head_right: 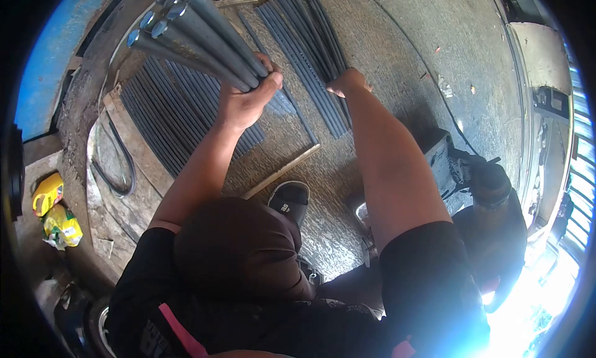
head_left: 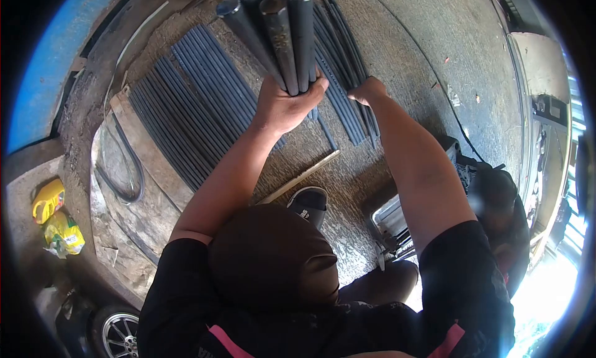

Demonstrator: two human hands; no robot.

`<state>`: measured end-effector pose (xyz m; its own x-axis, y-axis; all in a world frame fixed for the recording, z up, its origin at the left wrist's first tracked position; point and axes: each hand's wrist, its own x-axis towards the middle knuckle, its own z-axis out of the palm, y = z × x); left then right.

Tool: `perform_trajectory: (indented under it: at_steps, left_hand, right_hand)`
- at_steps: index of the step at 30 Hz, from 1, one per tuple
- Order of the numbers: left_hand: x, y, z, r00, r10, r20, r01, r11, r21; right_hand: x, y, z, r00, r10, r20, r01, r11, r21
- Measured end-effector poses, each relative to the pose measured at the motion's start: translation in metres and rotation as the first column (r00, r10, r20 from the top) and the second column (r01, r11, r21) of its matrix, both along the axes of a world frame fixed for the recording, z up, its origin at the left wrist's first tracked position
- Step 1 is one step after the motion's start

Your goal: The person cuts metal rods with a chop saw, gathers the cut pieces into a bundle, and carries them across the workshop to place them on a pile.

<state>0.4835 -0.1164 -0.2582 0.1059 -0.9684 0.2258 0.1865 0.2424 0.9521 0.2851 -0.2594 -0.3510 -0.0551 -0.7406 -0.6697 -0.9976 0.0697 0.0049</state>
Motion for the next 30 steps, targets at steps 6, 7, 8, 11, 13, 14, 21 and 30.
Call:
perform_trajectory:
  at_steps: [6,7,8,11,13,14,21,30]
  left_hand:
    - [0.001,0.002,-0.005,1.000,-0.010,0.020,0.010,1.000,-0.019]
    - [0.001,0.002,-0.005,1.000,-0.006,0.013,0.006,1.000,-0.026]
    - [0.001,0.003,-0.005,1.000,0.000,0.006,0.000,0.999,-0.034]
    - [0.002,0.003,-0.006,1.000,0.005,0.026,-0.003,0.997,-0.080]
    - [0.004,0.004,-0.005,0.999,0.008,0.046,-0.006,0.999,-0.051]
    - [0.004,0.004,-0.005,0.997,0.007,0.072,-0.006,1.000,-0.020]
    - [0.006,0.003,-0.008,1.000,-0.013,0.020,0.014,0.999,-0.042]
    - [0.009,0.004,-0.011,0.994,-0.015,-0.107,0.008,0.998,-0.069]
  right_hand:
    - [-0.008,0.006,-0.003,0.997,-0.049,0.052,0.058,0.983,-0.174]
    - [-0.014,0.004,-0.009,0.995,-0.034,0.095,0.051,0.982,-0.183]
    - [-0.018,0.001,-0.009,0.995,-0.034,0.095,0.051,0.982,-0.183]
    - [-0.022,-0.007,-0.004,0.993,-0.015,0.116,0.018,1.000,-0.024]
    - [-0.016,-0.002,0.003,0.994,0.112,0.013,-0.110,0.988,-0.111]
    - [-0.014,-0.002,0.000,0.994,0.113,0.011,-0.111,0.988,-0.111]
    - [-0.008,0.006,-0.015,0.990,0.134,-0.046,-0.141,0.969,-0.202]
    - [0.001,0.001,0.009,0.994,0.098,-0.052,-0.102,0.990,-0.095]
